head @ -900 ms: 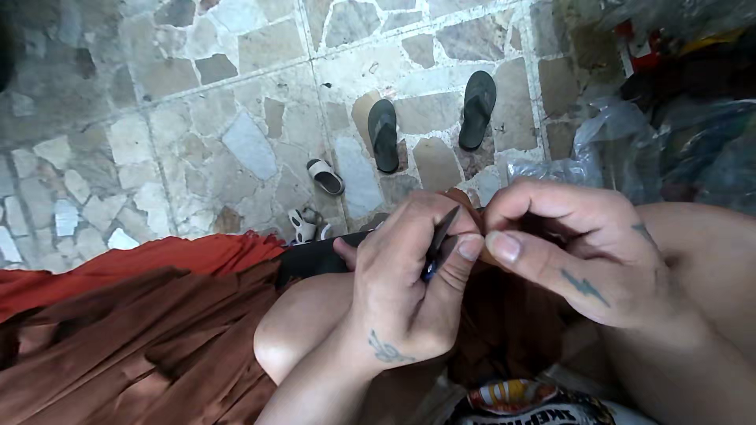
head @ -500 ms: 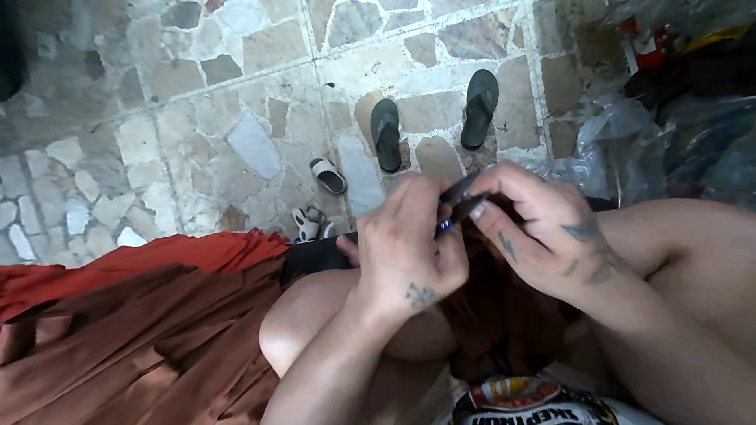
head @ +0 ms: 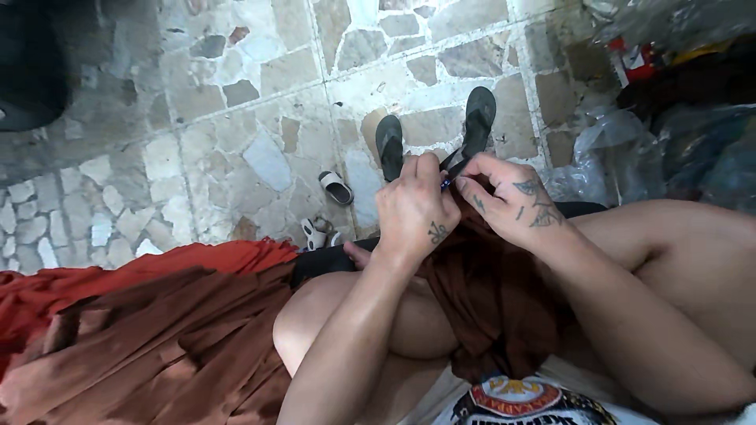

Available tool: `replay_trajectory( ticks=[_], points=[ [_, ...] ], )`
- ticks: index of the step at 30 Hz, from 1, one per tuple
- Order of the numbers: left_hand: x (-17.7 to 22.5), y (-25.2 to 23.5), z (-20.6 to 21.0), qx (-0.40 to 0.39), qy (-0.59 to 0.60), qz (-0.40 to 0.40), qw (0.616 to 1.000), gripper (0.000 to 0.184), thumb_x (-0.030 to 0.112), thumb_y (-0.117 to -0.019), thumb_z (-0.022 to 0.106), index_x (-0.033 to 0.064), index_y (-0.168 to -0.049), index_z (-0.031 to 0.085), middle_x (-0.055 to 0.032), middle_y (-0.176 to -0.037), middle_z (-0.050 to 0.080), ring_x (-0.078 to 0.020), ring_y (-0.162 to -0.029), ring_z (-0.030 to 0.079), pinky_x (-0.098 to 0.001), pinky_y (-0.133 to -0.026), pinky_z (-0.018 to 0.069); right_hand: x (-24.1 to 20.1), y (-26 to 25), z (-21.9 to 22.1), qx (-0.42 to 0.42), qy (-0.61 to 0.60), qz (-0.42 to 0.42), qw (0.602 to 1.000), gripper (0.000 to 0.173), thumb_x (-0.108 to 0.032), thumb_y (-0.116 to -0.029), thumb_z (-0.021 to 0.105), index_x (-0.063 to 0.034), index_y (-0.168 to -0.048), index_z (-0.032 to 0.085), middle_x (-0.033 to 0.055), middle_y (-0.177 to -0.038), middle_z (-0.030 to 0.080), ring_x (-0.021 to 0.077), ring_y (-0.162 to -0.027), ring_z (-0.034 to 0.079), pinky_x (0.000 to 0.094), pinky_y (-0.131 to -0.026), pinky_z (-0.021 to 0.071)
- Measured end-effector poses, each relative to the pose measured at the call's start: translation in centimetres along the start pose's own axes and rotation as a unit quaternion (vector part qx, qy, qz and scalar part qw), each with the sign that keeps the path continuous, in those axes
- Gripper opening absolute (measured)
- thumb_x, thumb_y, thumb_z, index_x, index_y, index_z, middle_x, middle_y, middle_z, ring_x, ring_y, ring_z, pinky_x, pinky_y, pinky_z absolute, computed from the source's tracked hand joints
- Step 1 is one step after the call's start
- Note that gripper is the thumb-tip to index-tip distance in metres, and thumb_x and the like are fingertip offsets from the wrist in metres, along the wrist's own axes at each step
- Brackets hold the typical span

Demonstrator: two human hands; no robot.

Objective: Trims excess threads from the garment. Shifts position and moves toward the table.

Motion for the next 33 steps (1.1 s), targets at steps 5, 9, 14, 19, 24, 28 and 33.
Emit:
replay_trajectory(
  ticks=[5, 9, 14, 19, 24, 28, 33],
  points=[
    [-0.2, 0.0, -0.4, 0.010, -0.022, -0.002, 1.000, 0.009, 0.010, -0.0892, 0.062, 0.0015, -0.092, 0.062, -0.0133, -0.084, 0.064, -0.0259, -0.058, 0.062, -0.0409, -0.045, 0.0450, 0.4, -0.4, -0.1, -0.042, -0.049, 0.016, 0.998, 0.016, -0.019, -0.1048, 0.056, -0.0133, -0.105, 0.071, -0.0003, -0.085, 0.068, 0.0074, -0.073, 0.064, 0.0292, -0.067, 0.0536],
    [-0.4, 0.0, 0.5, -0.001, -0.043, -0.009, 0.999, 0.010, 0.009, -0.0876, 0.061, 0.0005, -0.092, 0.062, -0.0151, -0.087, 0.066, -0.0293, -0.061, 0.065, -0.0443, -0.046, 0.0471, 1.2, -0.8, 0.5, -0.078, -0.065, 0.019, 0.995, 0.018, -0.024, -0.1031, 0.060, -0.0143, -0.106, 0.075, 0.0001, -0.093, 0.072, 0.0087, -0.085, 0.067, 0.0346, -0.078, 0.0547],
    [-1.1, -0.5, 2.0, -0.016, -0.071, -0.021, 0.997, 0.010, 0.010, -0.0856, 0.064, 0.0007, -0.090, 0.063, -0.0154, -0.086, 0.067, -0.0313, -0.062, 0.067, -0.0470, -0.047, 0.0495, 0.9, -1.3, 0.8, -0.031, 0.050, -0.007, 0.998, 0.014, -0.015, -0.1012, 0.062, -0.0050, -0.100, 0.072, 0.0123, -0.097, 0.067, 0.0266, -0.091, 0.067, 0.0456, -0.080, 0.0562],
    [-2.4, -0.6, 3.0, -0.068, -0.079, -0.070, 0.992, 0.015, 0.009, -0.0866, 0.063, -0.0012, -0.098, 0.064, -0.0195, -0.090, 0.068, -0.0381, -0.070, 0.069, -0.0549, -0.052, 0.0517, 1.8, -2.3, 2.2, -0.102, 0.019, 0.042, 0.994, 0.019, -0.013, -0.1062, 0.052, -0.0016, -0.109, 0.067, 0.0160, -0.099, 0.069, 0.0280, -0.096, 0.069, 0.0459, -0.087, 0.0541],
    [-3.0, -0.1, 0.7, -0.076, 0.198, -0.122, 0.970, 0.013, 0.014, -0.1039, 0.054, 0.0043, -0.103, 0.062, -0.0054, -0.072, 0.063, -0.0145, -0.053, 0.058, -0.0329, -0.050, 0.0508, 1.4, -2.1, 1.0, -0.093, -0.045, 0.028, 0.994, 0.023, -0.019, -0.1062, 0.053, -0.0068, -0.112, 0.071, 0.0128, -0.099, 0.072, 0.0252, -0.095, 0.070, 0.0482, -0.086, 0.0547],
    [-0.8, 0.9, -1.5, -0.013, 0.412, -0.085, 0.907, 0.013, 0.008, -0.1032, 0.049, 0.0081, -0.105, 0.062, 0.0016, -0.080, 0.066, -0.0044, -0.054, 0.053, -0.0197, -0.047, 0.0454, 0.1, -0.3, 0.0, -0.074, -0.263, -0.024, 0.962, 0.017, -0.020, -0.1028, 0.061, -0.0089, -0.094, 0.070, 0.0044, -0.074, 0.065, 0.0125, -0.058, 0.060, 0.0284, -0.051, 0.0518],
    [0.1, 0.9, -2.2, 0.024, 0.571, -0.025, 0.820, 0.009, 0.010, -0.1044, 0.053, 0.0107, -0.103, 0.061, -0.0013, -0.091, 0.067, -0.0038, -0.055, 0.055, -0.0188, -0.051, 0.0510, -1.5, 0.1, -0.4, -0.138, -0.388, -0.044, 0.910, 0.023, -0.018, -0.1065, 0.051, -0.0056, -0.093, 0.065, 0.0011, -0.070, 0.059, 0.0056, -0.057, 0.054, 0.0188, -0.051, 0.0446]
  ],
)
Point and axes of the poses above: each hand's wrist, its own y-axis away from the middle knuckle, its own z-axis out of the palm, x = y × z, the point moved 7 cm from there along -y, towards the middle knuckle
